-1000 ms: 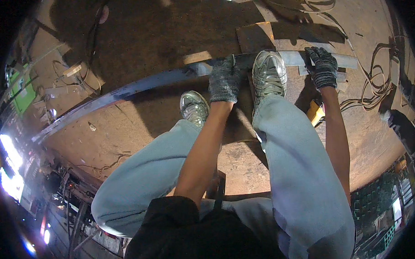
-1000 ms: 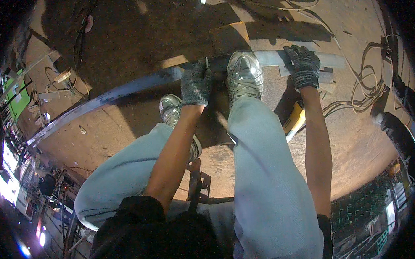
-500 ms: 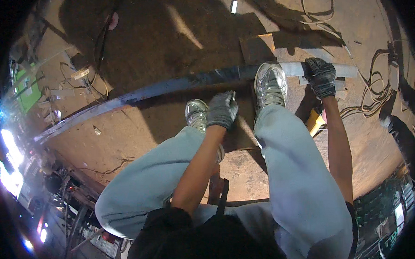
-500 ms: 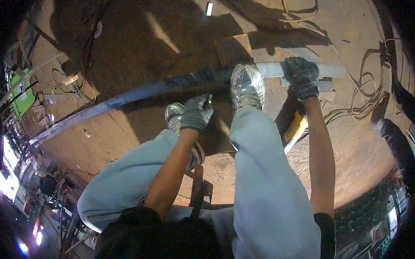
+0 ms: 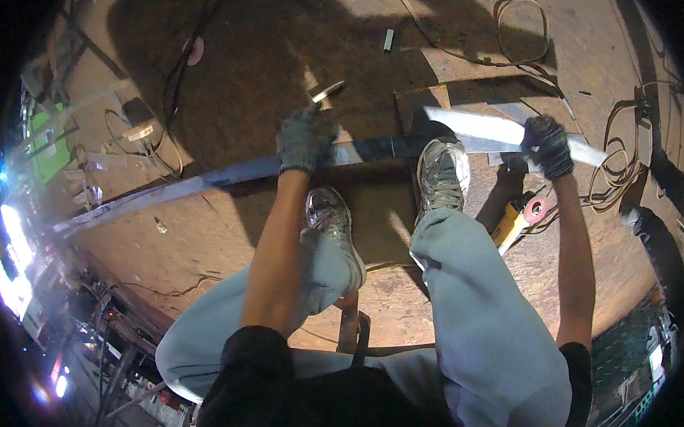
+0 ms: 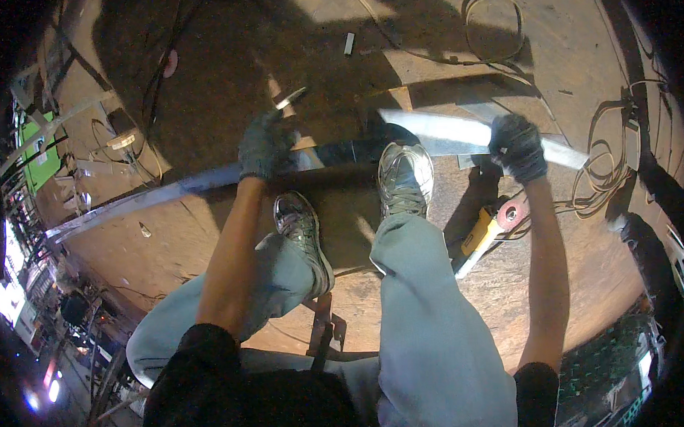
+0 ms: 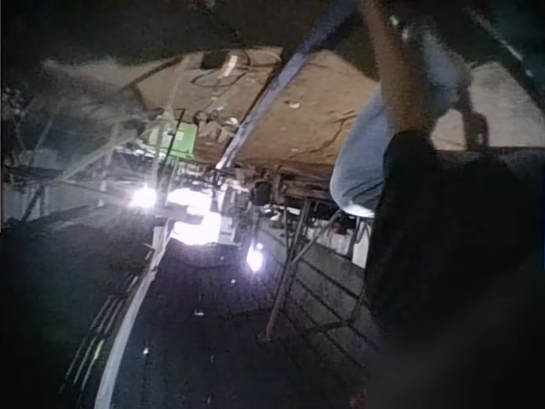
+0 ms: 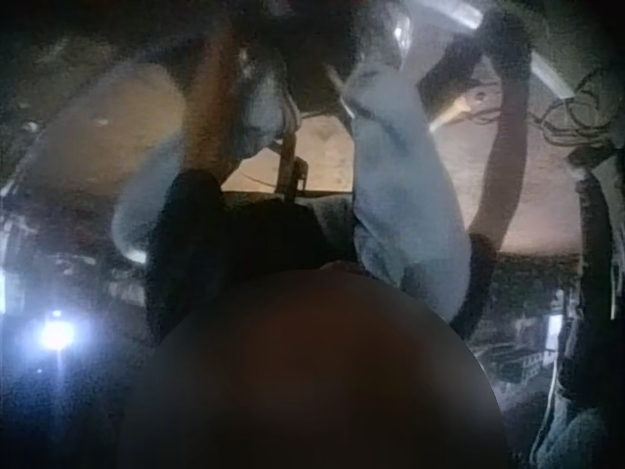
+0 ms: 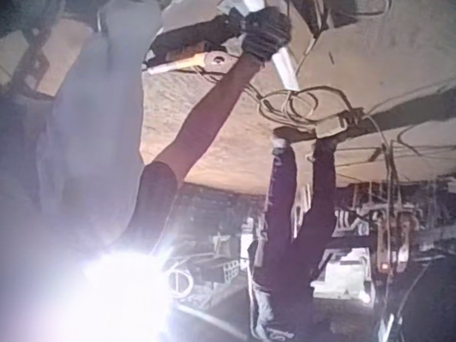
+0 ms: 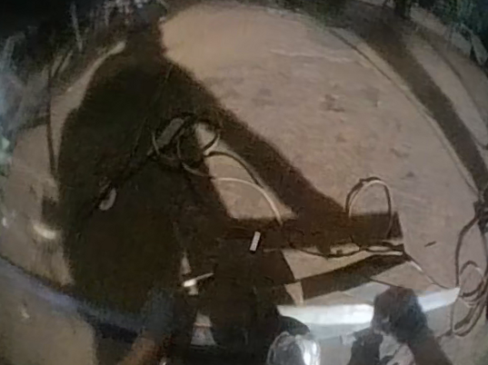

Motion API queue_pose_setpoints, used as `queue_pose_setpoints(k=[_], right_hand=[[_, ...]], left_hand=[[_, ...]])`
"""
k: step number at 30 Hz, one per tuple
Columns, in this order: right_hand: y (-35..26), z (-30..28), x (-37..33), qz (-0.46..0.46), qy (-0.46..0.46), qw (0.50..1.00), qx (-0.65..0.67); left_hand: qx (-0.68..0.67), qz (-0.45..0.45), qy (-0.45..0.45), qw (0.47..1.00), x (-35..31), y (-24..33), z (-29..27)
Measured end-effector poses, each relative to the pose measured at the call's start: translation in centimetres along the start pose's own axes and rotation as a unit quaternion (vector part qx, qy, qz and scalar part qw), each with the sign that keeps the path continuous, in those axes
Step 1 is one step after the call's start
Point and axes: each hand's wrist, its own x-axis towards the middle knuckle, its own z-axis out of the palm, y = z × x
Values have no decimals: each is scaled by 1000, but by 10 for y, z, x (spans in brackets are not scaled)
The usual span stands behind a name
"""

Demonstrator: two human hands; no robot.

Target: The person uses an angle grinder to cut a long metal bar into shorter pieces. They position the bar, cut it, then reposition and cut again, producing multiple segments.

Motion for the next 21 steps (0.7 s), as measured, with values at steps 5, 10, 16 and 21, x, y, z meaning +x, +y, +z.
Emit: queue_pose_setpoints(k=[5, 10, 16, 21], right_hand=[[4, -52, 73, -33, 30, 975, -219], [-16, -29, 108, 95, 100, 915, -379], [-54, 18, 8, 109, 237, 960, -105], [-99, 62, -59, 220, 317, 873, 299]], left_hand=[[182, 133, -11, 974, -35, -30, 22], [266, 134, -70, 952, -27, -36, 34], [239, 162, -95, 953, -21, -18, 32], [163, 176, -97, 966, -29, 53, 55]])
